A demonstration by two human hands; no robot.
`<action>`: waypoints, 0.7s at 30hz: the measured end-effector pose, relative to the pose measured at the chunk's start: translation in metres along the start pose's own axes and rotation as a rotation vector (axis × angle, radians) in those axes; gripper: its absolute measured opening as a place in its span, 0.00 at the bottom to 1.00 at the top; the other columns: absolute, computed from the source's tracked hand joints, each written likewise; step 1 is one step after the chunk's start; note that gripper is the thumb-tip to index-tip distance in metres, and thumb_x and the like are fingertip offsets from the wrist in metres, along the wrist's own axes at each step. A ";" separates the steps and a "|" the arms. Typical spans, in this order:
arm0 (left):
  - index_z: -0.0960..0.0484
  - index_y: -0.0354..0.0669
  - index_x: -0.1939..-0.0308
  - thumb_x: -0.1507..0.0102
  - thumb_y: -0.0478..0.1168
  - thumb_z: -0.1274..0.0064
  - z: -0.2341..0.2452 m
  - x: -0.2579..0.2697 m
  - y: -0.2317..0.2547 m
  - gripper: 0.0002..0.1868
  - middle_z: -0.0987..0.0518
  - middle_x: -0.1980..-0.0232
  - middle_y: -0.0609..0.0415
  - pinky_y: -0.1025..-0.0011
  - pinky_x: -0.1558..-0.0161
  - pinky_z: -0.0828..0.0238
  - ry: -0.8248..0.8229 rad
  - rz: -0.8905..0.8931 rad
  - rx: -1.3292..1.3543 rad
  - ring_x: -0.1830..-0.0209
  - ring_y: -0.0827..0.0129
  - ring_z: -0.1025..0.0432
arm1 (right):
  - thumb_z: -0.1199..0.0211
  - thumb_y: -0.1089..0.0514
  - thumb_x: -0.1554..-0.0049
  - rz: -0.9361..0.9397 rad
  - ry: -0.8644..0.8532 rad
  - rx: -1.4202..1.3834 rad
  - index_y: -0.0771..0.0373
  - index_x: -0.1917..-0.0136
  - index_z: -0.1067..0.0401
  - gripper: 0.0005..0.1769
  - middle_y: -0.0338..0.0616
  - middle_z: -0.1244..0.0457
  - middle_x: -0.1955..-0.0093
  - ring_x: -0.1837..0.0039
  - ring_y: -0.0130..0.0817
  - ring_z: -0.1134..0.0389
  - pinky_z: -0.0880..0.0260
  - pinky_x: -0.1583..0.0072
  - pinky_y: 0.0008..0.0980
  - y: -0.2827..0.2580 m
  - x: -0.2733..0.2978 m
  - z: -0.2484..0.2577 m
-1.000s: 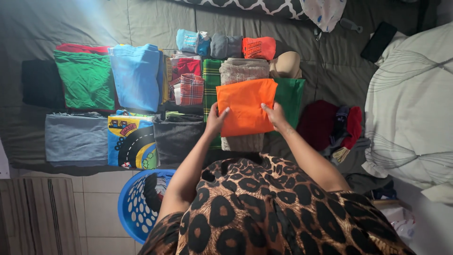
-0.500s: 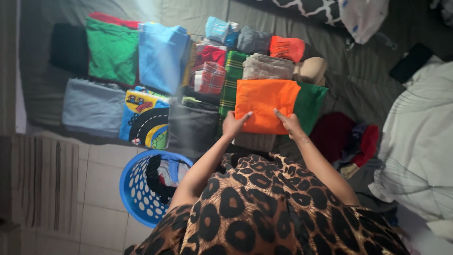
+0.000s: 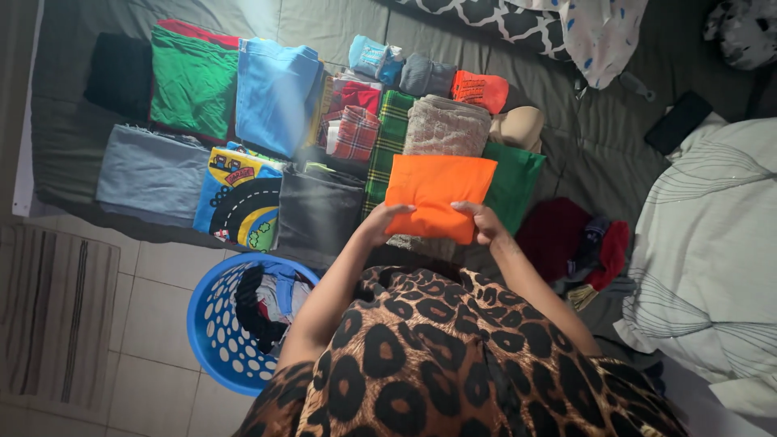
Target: The person folds several garments from a blue laundry basket and places them on a bed. They handle a black garment, a dark gray shirt, an orange shirt, and a light blue shirt, folding each by hand and stacking them on the bed.
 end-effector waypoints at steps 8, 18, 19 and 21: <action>0.23 0.37 0.44 0.48 0.25 0.31 -0.018 0.123 0.044 0.29 0.19 0.53 0.43 0.51 0.58 0.20 -0.103 -0.092 0.089 0.55 0.47 0.20 | 0.26 0.70 0.52 0.075 -0.206 0.043 0.74 0.34 0.31 0.33 0.65 0.32 0.43 0.43 0.65 0.28 0.29 0.45 0.73 -0.006 0.113 -0.085; 0.23 0.45 0.37 0.46 0.23 0.33 0.066 0.176 0.139 0.34 0.18 0.49 0.43 0.45 0.54 0.20 -0.058 -0.270 -0.065 0.51 0.50 0.21 | 0.44 0.42 0.35 -0.025 -0.550 0.078 0.60 0.29 0.31 0.28 0.50 0.34 0.32 0.32 0.50 0.32 0.33 0.34 0.65 0.006 0.151 -0.227; 0.22 0.47 0.36 0.46 0.23 0.33 0.077 0.175 0.152 0.35 0.17 0.49 0.44 0.46 0.54 0.20 -0.053 -0.284 -0.077 0.51 0.51 0.21 | 0.42 0.46 0.36 -0.021 -0.556 0.132 0.60 0.28 0.32 0.27 0.50 0.34 0.32 0.32 0.49 0.33 0.33 0.33 0.64 0.014 0.131 -0.229; 0.22 0.49 0.35 0.47 0.23 0.33 0.096 0.173 0.184 0.37 0.17 0.49 0.45 0.47 0.54 0.20 -0.052 -0.303 -0.093 0.52 0.53 0.20 | 0.41 0.50 0.36 -0.009 -0.564 0.186 0.59 0.26 0.33 0.27 0.49 0.35 0.32 0.31 0.48 0.33 0.34 0.33 0.63 0.025 0.100 -0.242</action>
Point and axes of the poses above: each hand's wrist, its own x-axis away from the middle knuckle, its own z-axis out of the back of the hand, y = z × x, the point moved 10 cm from there along -x, towards the middle knuckle
